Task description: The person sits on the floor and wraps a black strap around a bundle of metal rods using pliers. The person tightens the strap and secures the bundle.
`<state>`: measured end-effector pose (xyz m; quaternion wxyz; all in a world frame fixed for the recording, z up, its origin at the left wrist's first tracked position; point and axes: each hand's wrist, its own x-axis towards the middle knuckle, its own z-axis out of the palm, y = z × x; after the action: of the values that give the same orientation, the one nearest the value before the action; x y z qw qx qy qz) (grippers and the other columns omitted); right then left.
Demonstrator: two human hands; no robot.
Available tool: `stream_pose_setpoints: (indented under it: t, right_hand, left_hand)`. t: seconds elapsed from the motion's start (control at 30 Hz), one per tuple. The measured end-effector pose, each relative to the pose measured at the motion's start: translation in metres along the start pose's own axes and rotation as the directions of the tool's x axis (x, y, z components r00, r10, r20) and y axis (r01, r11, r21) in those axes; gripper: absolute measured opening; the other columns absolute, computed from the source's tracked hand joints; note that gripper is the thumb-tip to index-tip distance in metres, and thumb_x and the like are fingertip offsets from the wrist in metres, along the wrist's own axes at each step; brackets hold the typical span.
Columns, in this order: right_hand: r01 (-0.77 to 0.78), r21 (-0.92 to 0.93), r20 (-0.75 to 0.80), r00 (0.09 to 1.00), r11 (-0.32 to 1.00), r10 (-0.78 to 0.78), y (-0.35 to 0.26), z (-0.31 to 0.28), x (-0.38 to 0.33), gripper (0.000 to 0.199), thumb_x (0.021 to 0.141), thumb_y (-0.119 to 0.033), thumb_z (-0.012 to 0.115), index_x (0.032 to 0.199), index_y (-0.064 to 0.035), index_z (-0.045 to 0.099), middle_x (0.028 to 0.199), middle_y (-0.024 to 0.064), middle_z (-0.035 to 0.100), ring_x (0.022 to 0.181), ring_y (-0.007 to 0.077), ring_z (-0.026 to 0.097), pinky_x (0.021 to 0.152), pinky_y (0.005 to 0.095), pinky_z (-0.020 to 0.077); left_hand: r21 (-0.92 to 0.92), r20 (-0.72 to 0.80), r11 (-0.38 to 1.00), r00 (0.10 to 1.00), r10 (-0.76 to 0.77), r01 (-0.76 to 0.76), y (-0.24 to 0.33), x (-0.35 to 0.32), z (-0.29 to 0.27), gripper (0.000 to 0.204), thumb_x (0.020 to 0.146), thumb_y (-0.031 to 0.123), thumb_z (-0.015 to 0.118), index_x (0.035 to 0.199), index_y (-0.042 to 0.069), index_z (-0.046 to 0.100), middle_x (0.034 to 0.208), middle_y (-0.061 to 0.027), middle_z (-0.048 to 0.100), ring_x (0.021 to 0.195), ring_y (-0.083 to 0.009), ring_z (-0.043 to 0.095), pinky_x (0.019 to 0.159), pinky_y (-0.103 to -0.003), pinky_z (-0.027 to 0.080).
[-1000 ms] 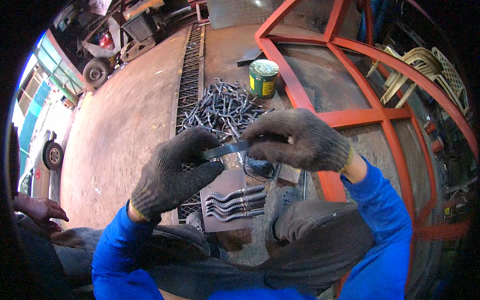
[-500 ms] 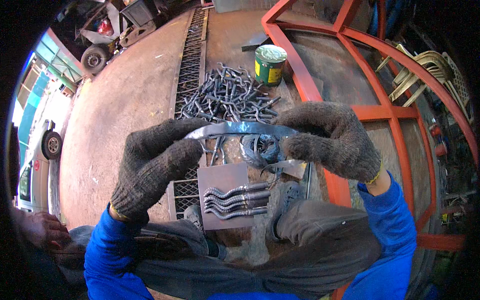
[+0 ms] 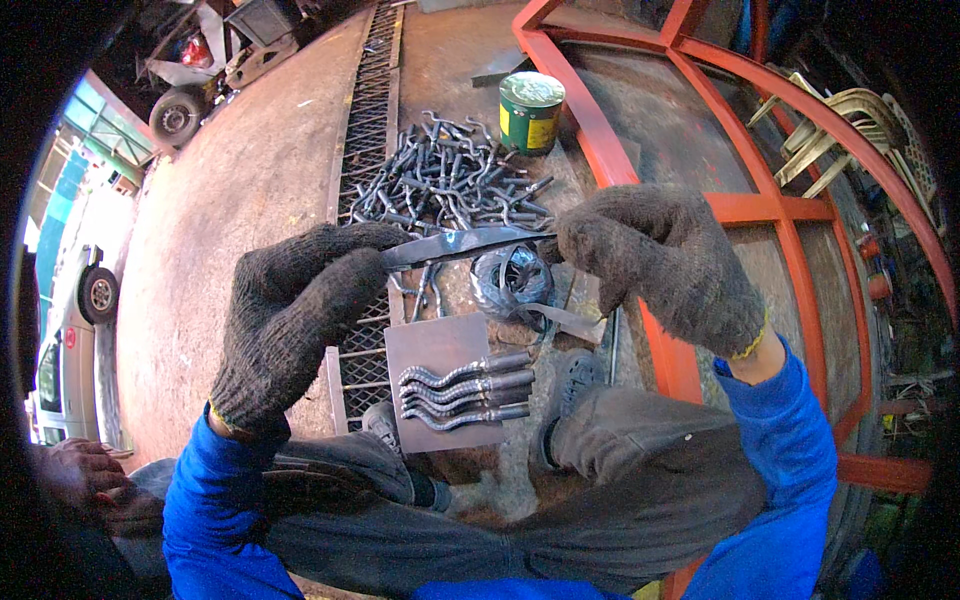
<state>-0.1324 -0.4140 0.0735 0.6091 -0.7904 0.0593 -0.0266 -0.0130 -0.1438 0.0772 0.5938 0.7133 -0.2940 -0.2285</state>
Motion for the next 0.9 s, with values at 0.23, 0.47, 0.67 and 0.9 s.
stream_pose_setpoints:
  t: [0.23,0.47,0.67,0.9]
  right_hand:
    - [-0.043,0.043,-0.033,0.998,0.998,0.045,-0.006,0.007,-0.001,0.03,0.092,-0.026,0.066,0.103,0.0019,0.071,0.088,0.01,0.072,0.058,0.0105,0.062,0.051,0.0245,0.0512]
    - [-0.026,0.084,0.014,1.0,0.996,0.024,-0.003,0.009,0.002,0.031,0.091,-0.029,0.069,0.101,0.0001,0.072,0.084,0.0074,0.072,0.057,0.0094,0.062,0.048,0.0243,0.0494]
    - [0.0,-0.187,0.085,0.996,0.982,0.016,0.006,-0.001,0.011,0.028,0.089,-0.022,0.071,0.108,-0.0014,0.069,0.092,0.0051,0.07,0.078,0.0113,0.066,0.067,0.0258,0.0536]
    - [0.199,-0.34,0.152,0.976,0.919,-0.155,0.033,-0.033,0.025,0.03,0.094,-0.02,0.063,0.12,-0.0053,0.064,0.098,0.0026,0.067,0.08,0.0081,0.064,0.066,0.0231,0.0547]
  left_hand:
    - [0.044,0.005,0.998,0.999,0.051,-0.052,-0.005,0.001,0.001,0.031,0.086,0.009,0.07,0.115,-0.002,0.068,0.092,-0.0055,0.071,0.079,-0.0093,0.064,0.071,-0.023,0.052]
    - [0.092,0.025,0.995,0.999,0.036,-0.038,-0.005,0.001,-0.001,0.031,0.086,0.01,0.071,0.115,-0.001,0.068,0.092,-0.0049,0.071,0.079,-0.0089,0.064,0.071,-0.024,0.052]
    - [0.358,0.122,0.929,0.991,0.054,-0.095,-0.016,0.008,0.0,0.027,0.089,0.023,0.071,0.103,0.0,0.07,0.085,-0.0072,0.07,0.077,-0.0104,0.063,0.07,-0.028,0.051]
    - [-0.116,0.072,0.974,0.979,-0.19,0.197,-0.018,-0.002,-0.014,0.028,0.095,0.028,0.061,0.113,0.006,0.062,0.077,-0.0008,0.06,0.057,-0.0099,0.053,0.05,-0.025,0.042]
